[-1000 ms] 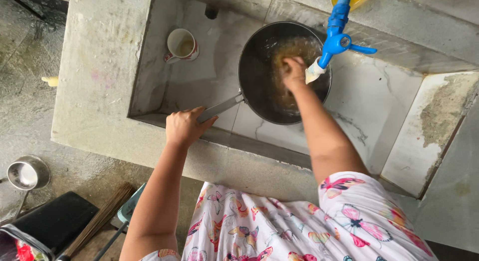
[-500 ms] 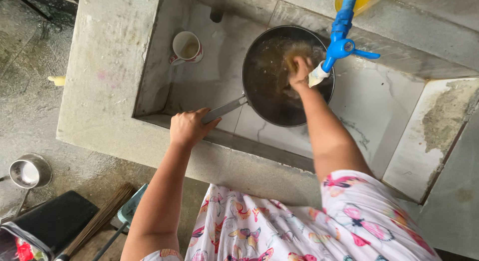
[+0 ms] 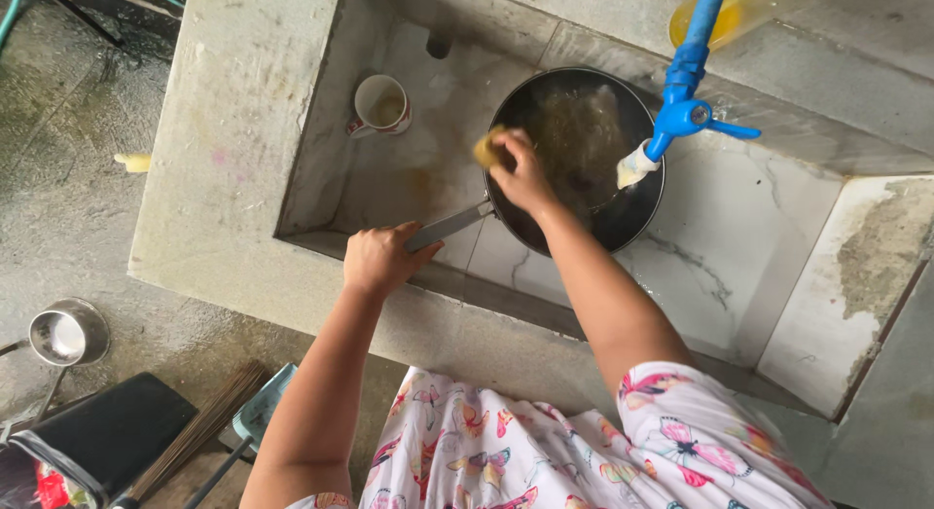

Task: The person stirs meat in a pan on an induction cooktop, then transfers the meat to a pot. They wash the pan in a sink, rinse chopped vegetables, and add oil to the pan before returning it to the cooktop.

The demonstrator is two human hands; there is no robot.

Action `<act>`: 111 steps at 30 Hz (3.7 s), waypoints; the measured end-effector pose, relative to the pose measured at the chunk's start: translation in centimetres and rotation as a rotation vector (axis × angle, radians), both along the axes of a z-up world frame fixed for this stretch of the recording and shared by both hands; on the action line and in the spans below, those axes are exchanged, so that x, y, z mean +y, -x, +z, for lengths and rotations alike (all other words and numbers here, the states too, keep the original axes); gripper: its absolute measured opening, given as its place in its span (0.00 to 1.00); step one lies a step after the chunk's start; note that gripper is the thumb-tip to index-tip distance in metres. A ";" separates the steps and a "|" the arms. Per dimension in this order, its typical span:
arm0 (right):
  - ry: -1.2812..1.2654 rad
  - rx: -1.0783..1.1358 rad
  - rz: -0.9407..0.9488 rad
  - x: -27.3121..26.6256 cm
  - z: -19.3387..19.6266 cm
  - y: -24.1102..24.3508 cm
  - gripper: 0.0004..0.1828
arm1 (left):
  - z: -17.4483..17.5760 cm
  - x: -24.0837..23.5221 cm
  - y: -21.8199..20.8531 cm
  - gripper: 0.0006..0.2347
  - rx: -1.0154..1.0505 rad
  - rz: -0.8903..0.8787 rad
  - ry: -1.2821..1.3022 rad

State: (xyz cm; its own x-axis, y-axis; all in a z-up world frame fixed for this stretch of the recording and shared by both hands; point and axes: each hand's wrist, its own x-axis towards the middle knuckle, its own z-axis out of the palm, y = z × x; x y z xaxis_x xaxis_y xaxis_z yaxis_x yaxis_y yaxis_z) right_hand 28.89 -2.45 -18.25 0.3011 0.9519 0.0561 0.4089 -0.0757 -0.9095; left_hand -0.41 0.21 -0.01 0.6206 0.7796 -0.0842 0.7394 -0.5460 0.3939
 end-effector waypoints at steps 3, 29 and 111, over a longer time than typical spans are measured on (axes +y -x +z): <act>0.043 -0.235 -0.204 3.8 -1.4 -2.5 0.30 | 0.2 -0.1 -0.1 0.19 -0.036 0.008 -0.029; 0.252 -0.464 -0.196 -1.6 -2.8 -8.9 0.24 | 2.5 0.4 -1.1 0.18 0.033 0.022 0.013; 0.605 -0.449 -0.511 -7.0 18.7 -8.0 0.29 | 5.6 -17.3 1.1 0.20 -0.267 0.284 0.435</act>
State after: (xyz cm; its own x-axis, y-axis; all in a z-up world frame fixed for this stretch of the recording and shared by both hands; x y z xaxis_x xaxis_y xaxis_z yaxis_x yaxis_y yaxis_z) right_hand 36.93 -9.50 0.42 0.7653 0.6133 -0.1955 0.5004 -0.7578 -0.4187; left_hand -1.55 -17.09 5.63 0.4363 0.8471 -0.3035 0.6775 -0.0873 0.7303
